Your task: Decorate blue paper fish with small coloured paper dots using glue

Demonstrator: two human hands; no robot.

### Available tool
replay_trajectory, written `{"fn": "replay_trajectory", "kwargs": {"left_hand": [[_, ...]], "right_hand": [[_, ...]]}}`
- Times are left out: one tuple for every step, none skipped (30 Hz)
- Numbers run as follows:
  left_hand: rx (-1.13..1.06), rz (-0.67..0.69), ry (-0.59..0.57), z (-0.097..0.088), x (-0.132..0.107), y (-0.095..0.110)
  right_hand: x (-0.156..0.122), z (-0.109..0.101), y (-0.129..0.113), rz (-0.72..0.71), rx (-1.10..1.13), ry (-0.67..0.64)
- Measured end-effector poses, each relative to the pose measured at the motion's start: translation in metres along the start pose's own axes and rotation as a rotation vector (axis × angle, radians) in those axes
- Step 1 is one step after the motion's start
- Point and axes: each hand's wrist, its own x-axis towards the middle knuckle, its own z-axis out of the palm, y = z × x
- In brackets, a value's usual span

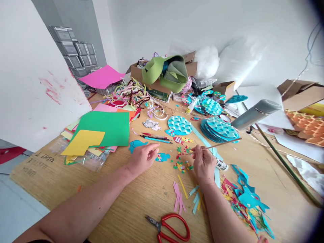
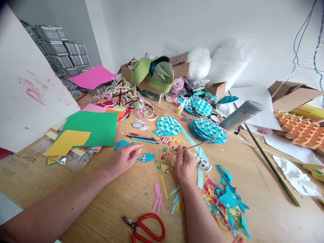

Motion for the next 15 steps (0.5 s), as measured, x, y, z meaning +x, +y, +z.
{"fn": "replay_trajectory", "kwargs": {"left_hand": [[-0.021, -0.006, -0.002, -0.0007, 0.0003, 0.0013], [-0.043, -0.011, -0.005, -0.0015, 0.0007, 0.0028], [-0.061, -0.013, -0.008, -0.0025, 0.0011, 0.0043], [-0.072, -0.013, -0.011, -0.0036, 0.0014, 0.0057], [-0.075, -0.013, -0.015, -0.0047, 0.0017, 0.0070], [-0.072, -0.014, -0.018, -0.0058, 0.0019, 0.0080], [-0.070, -0.016, -0.020, -0.0066, 0.0019, 0.0086], [-0.071, -0.017, -0.023, -0.0073, 0.0019, 0.0088], [-0.073, -0.017, -0.025, -0.0077, 0.0018, 0.0088], [-0.074, -0.016, -0.026, -0.0079, 0.0016, 0.0085], [-0.073, -0.013, -0.026, -0.0079, 0.0015, 0.0080], [-0.069, -0.012, -0.026, -0.0078, 0.0014, 0.0076], [-0.063, -0.013, -0.026, -0.0077, 0.0014, 0.0072], [-0.057, -0.016, -0.026, -0.0075, 0.0014, 0.0070], [-0.052, -0.018, -0.026, -0.0074, 0.0014, 0.0070]], "right_hand": [[0.0000, 0.0000, -0.0001, -0.004, -0.004, -0.003], [0.0001, 0.0000, -0.0001, -0.007, -0.007, -0.005], [0.0002, 0.0000, -0.0002, -0.009, -0.010, -0.006], [0.0003, -0.0001, -0.0001, -0.012, -0.012, -0.008], [0.0004, -0.0001, 0.0000, -0.015, -0.013, -0.011], [0.0005, -0.0001, 0.0002, -0.019, -0.015, -0.014], [0.0006, -0.0001, 0.0005, -0.024, -0.017, -0.014], [0.0007, 0.0001, 0.0009, -0.029, -0.023, -0.016], [0.0006, 0.0002, 0.0013, -0.034, -0.029, -0.019], [0.0006, 0.0005, 0.0017, -0.037, -0.033, -0.024], [0.0005, 0.0007, 0.0021, -0.041, -0.033, -0.030], [0.0003, 0.0010, 0.0025, -0.044, -0.030, -0.038], [0.0002, 0.0013, 0.0028, -0.049, -0.026, -0.046], [0.0001, 0.0016, 0.0032, -0.053, -0.023, -0.053], [0.0000, 0.0020, 0.0035, -0.055, -0.022, -0.057]]}}
